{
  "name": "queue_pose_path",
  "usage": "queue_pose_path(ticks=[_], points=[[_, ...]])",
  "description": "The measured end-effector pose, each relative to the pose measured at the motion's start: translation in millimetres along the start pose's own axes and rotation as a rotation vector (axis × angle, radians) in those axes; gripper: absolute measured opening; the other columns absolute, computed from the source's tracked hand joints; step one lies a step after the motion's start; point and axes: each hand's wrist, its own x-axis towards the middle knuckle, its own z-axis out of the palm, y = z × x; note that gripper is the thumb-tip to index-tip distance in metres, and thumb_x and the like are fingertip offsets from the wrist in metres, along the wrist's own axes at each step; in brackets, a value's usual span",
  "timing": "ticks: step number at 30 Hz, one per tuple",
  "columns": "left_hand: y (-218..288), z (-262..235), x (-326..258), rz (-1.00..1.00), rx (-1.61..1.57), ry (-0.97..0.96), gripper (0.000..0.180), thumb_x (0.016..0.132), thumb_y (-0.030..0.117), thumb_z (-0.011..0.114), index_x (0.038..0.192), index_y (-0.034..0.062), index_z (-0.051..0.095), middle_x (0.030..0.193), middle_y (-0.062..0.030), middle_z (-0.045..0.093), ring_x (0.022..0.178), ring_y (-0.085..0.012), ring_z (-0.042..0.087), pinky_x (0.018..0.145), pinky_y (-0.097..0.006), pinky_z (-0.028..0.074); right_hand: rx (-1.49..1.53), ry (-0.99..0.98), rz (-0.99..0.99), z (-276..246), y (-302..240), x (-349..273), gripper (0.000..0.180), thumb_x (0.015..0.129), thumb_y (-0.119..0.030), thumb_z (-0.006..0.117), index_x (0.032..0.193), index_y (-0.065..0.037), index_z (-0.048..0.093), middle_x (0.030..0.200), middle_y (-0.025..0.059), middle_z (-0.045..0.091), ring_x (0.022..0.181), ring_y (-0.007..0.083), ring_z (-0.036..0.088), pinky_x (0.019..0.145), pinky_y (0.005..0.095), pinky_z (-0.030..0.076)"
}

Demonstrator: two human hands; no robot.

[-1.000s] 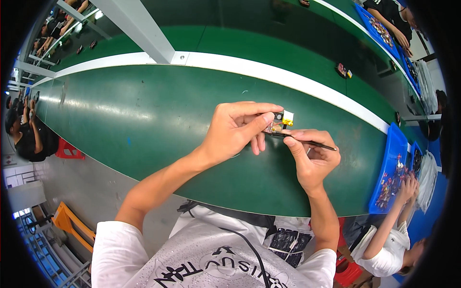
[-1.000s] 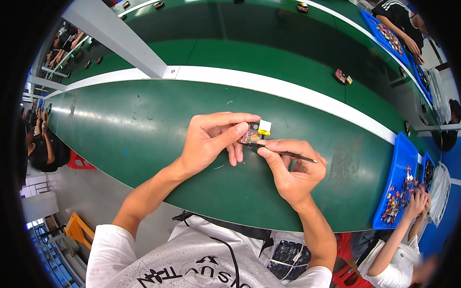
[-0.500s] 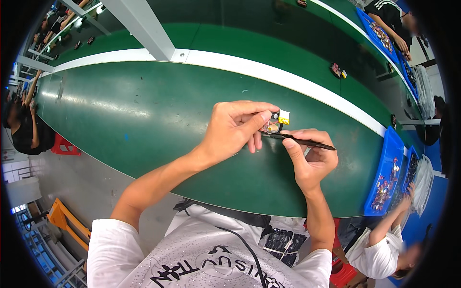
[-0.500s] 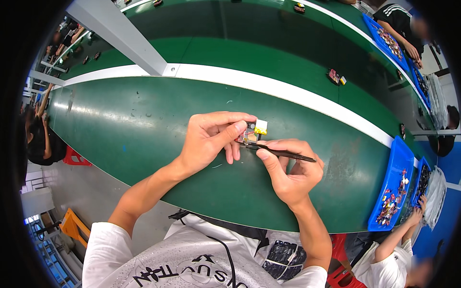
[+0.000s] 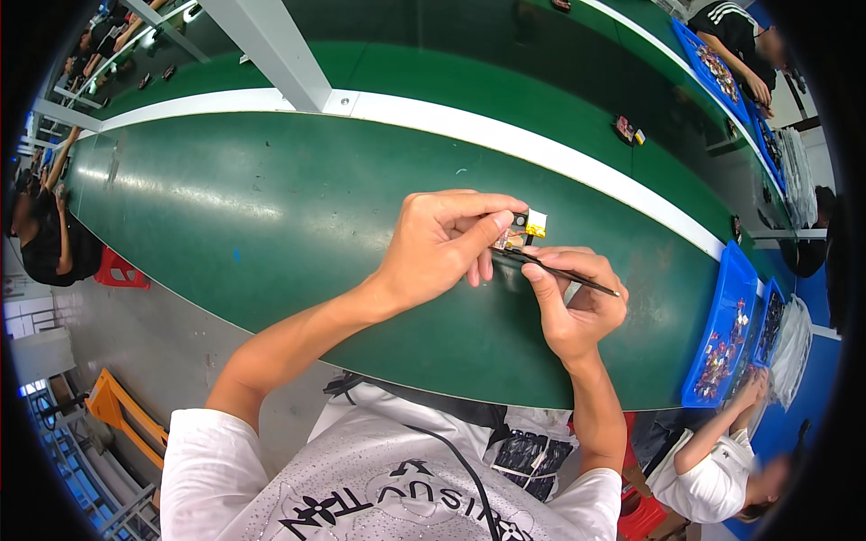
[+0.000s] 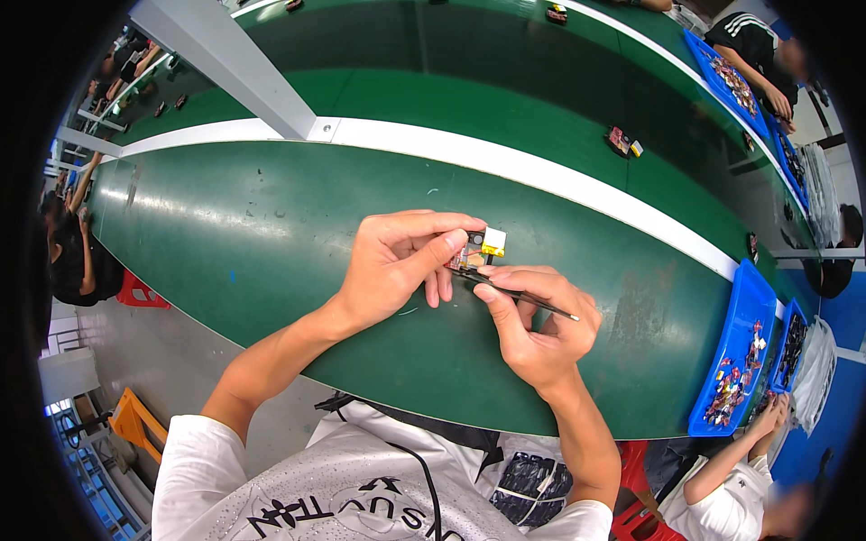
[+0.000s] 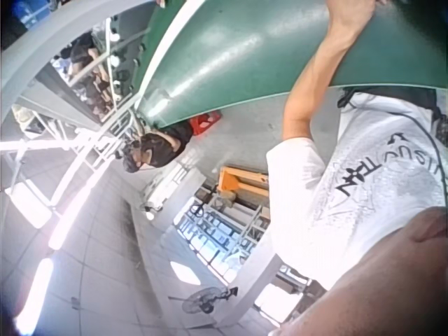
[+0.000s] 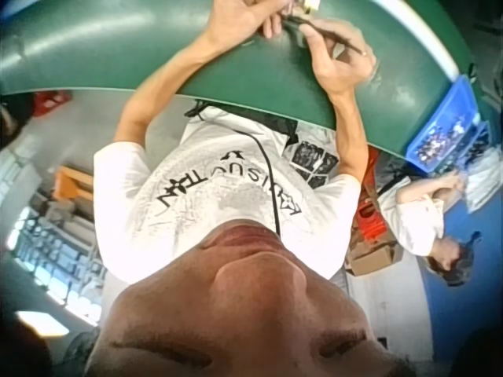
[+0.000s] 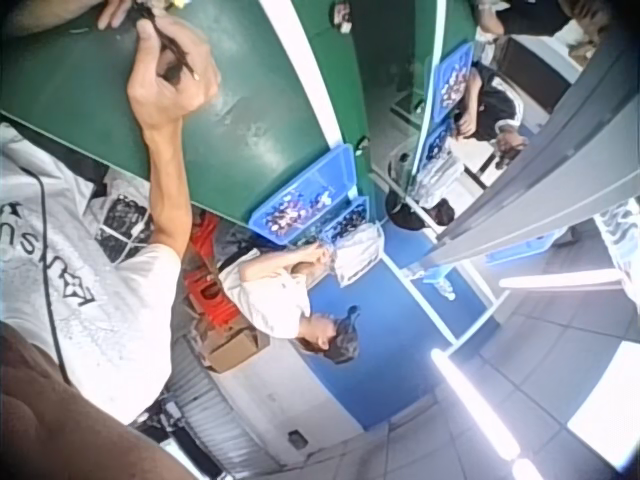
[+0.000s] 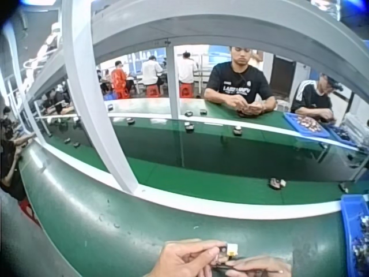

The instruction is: Assembling small electronic components onto a circuit board using tweezers on a factory assembly line.

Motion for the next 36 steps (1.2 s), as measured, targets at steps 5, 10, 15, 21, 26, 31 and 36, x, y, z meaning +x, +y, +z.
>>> queue_pose_path(ticks=[5, 10, 15, 21, 26, 31, 36], points=[[0.1, -0.6, -0.5, -0.033, 0.003, -0.014, 0.025, 0.105, 0.008, 0.061, 0.123, -0.0051, 0.071, 0.084, -0.0109, 0.072, 0.058, -0.0112, 0.065, 0.048, -0.023, 0.053, -0.011, 0.002, 0.000, 0.4, -1.1, 1.1, 0.018, 0.078, 0.006, 0.085, 0.090, 0.000, 0.073, 0.091, 0.0138, 0.079, 0.045, 0.0016, 0.048, 0.043, 0.0186, 0.033], [5.1, -5.7, 2.7, -0.120, 0.007, -0.083, 0.027, 0.102, 0.008, 0.064, 0.124, -0.0056, 0.070, 0.086, -0.0106, 0.073, 0.059, -0.0108, 0.066, 0.046, -0.022, 0.051, -0.038, 0.002, 0.019, -0.8, -2.2, 2.5, 0.016, 0.078, 0.004, 0.085, 0.088, -0.002, 0.074, 0.089, 0.0110, 0.080, 0.044, 0.0015, 0.046, 0.043, 0.0191, 0.032], [7.1, -1.7, -0.2, -0.063, 0.083, -0.059, 0.029, 0.098, 0.003, 0.069, 0.125, -0.0046, 0.070, 0.088, -0.0096, 0.073, 0.061, -0.0101, 0.067, 0.045, -0.022, 0.049, -0.046, -0.009, -0.008, -2.1, -0.1, 2.2, 0.016, 0.078, 0.003, 0.085, 0.088, -0.002, 0.075, 0.089, 0.0105, 0.080, 0.043, 0.0015, 0.045, 0.043, 0.0193, 0.032], [3.4, 5.8, -1.5, 0.062, 0.219, 0.042, 0.028, 0.094, 0.001, 0.072, 0.122, -0.0035, 0.072, 0.090, -0.0085, 0.070, 0.061, -0.0090, 0.067, 0.046, -0.023, 0.049, -0.048, 0.000, 0.018, -1.4, 5.2, 0.2, 0.015, 0.079, 0.002, 0.086, 0.089, -0.003, 0.075, 0.090, 0.0108, 0.080, 0.043, 0.0014, 0.044, 0.043, 0.0194, 0.032], [-5.9, 5.3, -1.8, 0.135, 0.338, 0.063, 0.026, 0.094, 0.001, 0.071, 0.120, -0.0037, 0.072, 0.090, -0.0078, 0.070, 0.061, -0.0089, 0.067, 0.046, -0.022, 0.049, -0.044, 0.009, 0.022, 1.4, 4.6, 0.7, 0.015, 0.079, 0.001, 0.086, 0.089, -0.003, 0.075, 0.090, 0.0108, 0.080, 0.043, 0.0015, 0.045, 0.043, 0.0196, 0.032], [0.3, 5.4, -0.9, -0.051, 0.250, 0.068, 0.020, 0.095, 0.004, 0.070, 0.114, -0.0037, 0.074, 0.079, -0.0046, 0.072, 0.056, -0.0058, 0.063, 0.047, -0.021, 0.046, -0.060, -0.025, 0.026, 0.8, 2.9, 0.5, 0.016, 0.078, 0.001, 0.086, 0.089, -0.003, 0.075, 0.089, 0.0106, 0.080, 0.042, 0.0024, 0.045, 0.043, 0.0202, 0.033], [-2.8, -0.4, 0.2, -0.027, 0.364, 0.076, 0.017, 0.096, 0.004, 0.068, 0.109, -0.0037, 0.075, 0.074, -0.0035, 0.072, 0.051, -0.0023, 0.057, 0.045, -0.020, 0.042, -0.080, -0.041, 0.002, 2.8, 0.9, 0.6, 0.017, 0.077, 0.001, 0.087, 0.088, -0.003, 0.075, 0.089, 0.0095, 0.080, 0.040, 0.0033, 0.044, 0.043, 0.0208, 0.034]])
